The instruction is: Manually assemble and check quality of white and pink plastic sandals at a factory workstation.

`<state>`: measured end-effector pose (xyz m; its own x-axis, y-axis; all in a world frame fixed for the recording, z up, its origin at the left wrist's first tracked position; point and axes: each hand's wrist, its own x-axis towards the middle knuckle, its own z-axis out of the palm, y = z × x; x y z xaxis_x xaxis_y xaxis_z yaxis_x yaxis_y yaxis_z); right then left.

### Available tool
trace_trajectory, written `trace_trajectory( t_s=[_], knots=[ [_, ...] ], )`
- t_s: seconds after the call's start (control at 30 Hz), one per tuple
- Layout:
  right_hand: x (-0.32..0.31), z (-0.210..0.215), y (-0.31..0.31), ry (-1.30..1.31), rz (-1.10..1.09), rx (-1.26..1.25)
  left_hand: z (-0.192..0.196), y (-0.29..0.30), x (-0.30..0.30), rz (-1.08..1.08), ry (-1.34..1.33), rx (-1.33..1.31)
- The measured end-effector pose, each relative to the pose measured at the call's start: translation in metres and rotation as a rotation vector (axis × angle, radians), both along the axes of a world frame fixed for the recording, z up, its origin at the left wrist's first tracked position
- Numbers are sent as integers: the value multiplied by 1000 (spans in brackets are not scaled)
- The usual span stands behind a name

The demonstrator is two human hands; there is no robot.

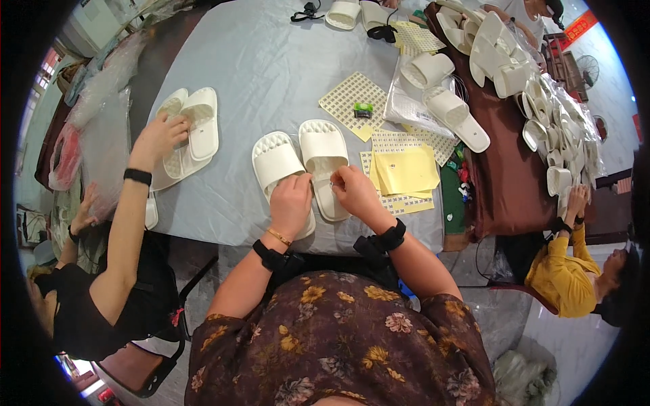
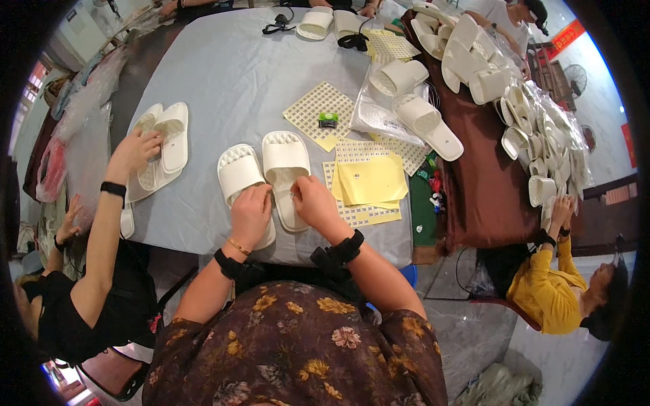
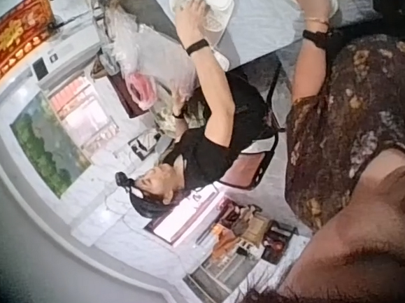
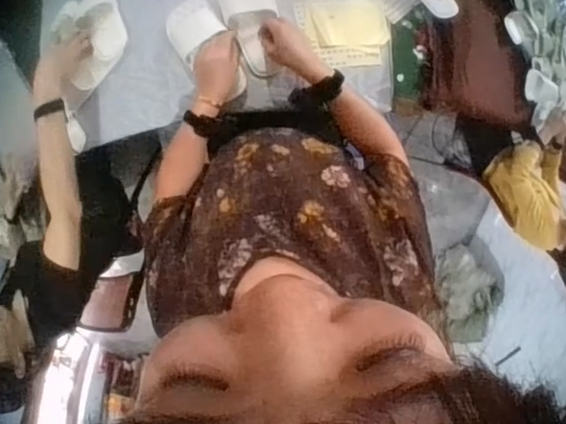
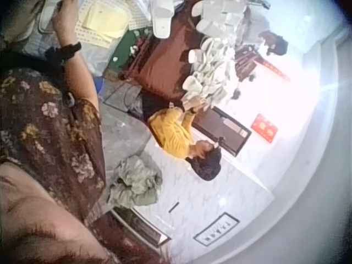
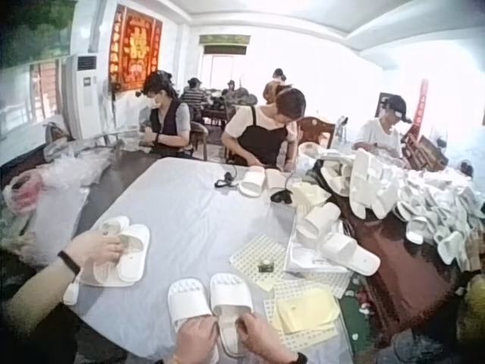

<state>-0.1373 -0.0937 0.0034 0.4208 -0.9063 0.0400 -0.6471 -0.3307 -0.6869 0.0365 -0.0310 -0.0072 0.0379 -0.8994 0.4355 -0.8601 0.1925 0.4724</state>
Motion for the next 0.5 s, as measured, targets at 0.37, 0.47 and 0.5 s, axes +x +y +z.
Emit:
trace_trajectory(
  t_s=[0.37, 0.47, 0.5],
  knots=[
    [13, 0, 0, 128, -74, -95, 6, 0, -3, -206, -14, 6],
    [18, 2, 4, 227, -22, -158, 5, 1, -2, -195, -6, 34],
    [19, 2, 5, 229, -24, -158, 5, 1, -2, -193, -14, 18]
  ],
)
